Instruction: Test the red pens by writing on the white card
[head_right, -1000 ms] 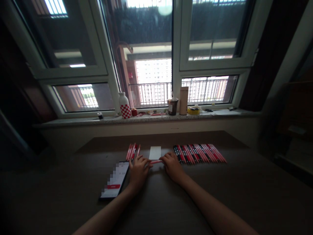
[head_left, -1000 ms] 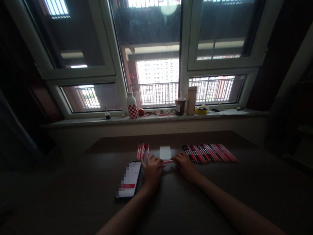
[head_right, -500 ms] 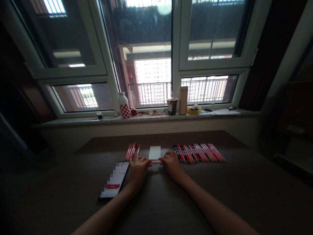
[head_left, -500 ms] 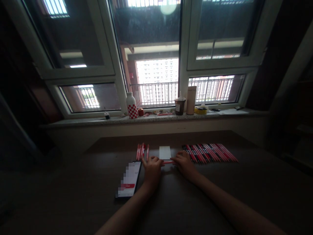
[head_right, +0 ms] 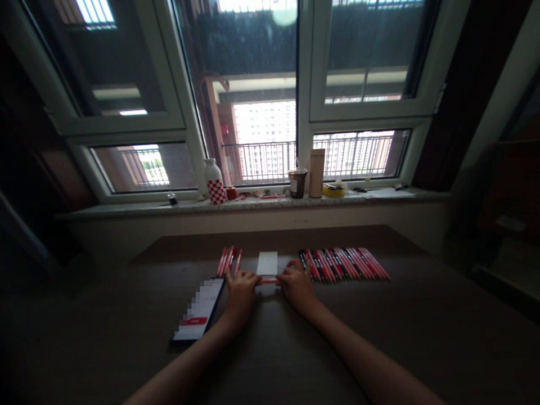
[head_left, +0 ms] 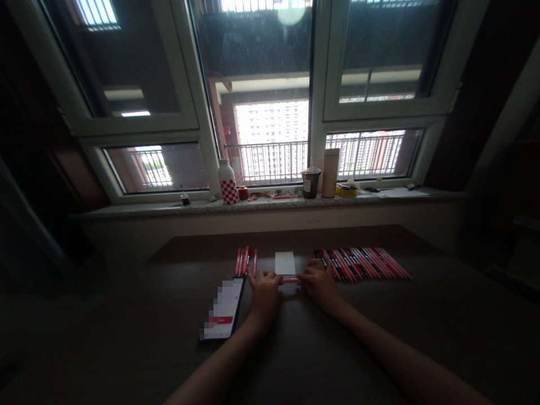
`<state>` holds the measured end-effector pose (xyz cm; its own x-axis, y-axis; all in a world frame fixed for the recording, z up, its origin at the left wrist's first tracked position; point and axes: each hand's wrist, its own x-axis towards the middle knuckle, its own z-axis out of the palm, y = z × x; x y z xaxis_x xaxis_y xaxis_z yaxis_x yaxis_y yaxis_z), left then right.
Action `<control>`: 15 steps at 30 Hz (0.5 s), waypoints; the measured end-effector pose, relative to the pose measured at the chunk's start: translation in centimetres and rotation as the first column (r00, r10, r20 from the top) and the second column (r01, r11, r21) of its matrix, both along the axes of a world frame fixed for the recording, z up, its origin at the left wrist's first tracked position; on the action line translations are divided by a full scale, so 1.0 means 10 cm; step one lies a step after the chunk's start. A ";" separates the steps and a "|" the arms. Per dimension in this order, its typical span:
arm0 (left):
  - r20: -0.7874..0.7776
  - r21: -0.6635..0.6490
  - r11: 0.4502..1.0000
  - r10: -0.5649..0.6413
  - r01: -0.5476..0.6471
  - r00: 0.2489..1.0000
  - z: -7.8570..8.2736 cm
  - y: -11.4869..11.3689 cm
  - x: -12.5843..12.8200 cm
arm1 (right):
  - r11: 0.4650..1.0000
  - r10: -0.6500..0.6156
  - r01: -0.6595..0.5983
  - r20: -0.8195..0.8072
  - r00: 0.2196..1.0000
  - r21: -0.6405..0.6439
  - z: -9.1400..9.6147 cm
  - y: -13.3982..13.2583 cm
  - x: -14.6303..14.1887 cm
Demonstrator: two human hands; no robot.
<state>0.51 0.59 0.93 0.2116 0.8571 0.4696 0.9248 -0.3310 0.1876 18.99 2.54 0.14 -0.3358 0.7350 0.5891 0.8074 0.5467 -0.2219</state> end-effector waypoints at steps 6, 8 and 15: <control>-0.032 -0.015 0.999 0.027 -0.028 0.999 -0.01 -0.02 0.00 | 1.000 -0.020 0.019 -0.037 0.999 -0.010 -0.04 0.03 0.01; -0.040 -0.014 0.999 0.032 -0.032 0.999 -0.01 -0.03 0.01 | 1.000 -0.018 0.017 -0.050 0.999 -0.021 -0.06 0.04 0.02; 0.008 0.031 0.998 0.061 -0.061 0.998 -0.01 -0.02 0.03 | 0.999 -0.024 0.021 -0.058 0.998 -0.046 -0.12 0.08 0.04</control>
